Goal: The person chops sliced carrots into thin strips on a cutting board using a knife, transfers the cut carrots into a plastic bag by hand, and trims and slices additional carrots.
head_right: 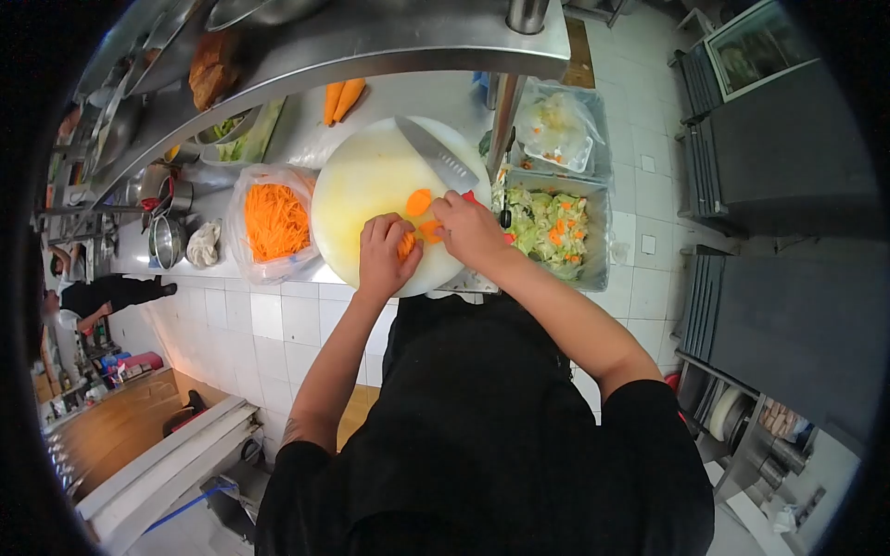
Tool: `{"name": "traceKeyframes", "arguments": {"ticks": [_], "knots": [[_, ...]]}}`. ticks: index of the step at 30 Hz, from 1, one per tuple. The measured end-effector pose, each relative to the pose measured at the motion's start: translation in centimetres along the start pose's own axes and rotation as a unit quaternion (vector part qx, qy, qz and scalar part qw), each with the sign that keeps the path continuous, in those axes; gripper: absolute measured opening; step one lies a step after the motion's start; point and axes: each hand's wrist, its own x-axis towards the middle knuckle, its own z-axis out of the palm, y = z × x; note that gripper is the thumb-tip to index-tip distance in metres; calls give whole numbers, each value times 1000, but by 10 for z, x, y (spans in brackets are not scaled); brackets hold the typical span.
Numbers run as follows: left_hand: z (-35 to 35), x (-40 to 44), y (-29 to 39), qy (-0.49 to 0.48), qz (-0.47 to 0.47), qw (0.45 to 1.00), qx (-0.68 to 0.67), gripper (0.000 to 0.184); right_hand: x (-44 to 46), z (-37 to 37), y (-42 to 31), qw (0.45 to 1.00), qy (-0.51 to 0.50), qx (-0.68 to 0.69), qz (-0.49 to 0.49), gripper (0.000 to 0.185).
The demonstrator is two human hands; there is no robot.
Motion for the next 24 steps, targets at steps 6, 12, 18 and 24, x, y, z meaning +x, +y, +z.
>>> {"name": "traceKeyframes", "arguments": {"ticks": [6,12,18,24], "knots": [[-5,0,0,-1,15,1000,-15,39,-7,14,18,996,30,76,-41,27],[-6,-1,-3,-3,18,999,-33,44,-10,16,-4,947,81,192,246,28],[-3,-4,-10,-3,30,998,-46,51,-27,22,-13,911,234,234,247,30],[-2,-4,-14,3,38,996,-80,61,-15,47,-35,948,173,171,205,17]]}}
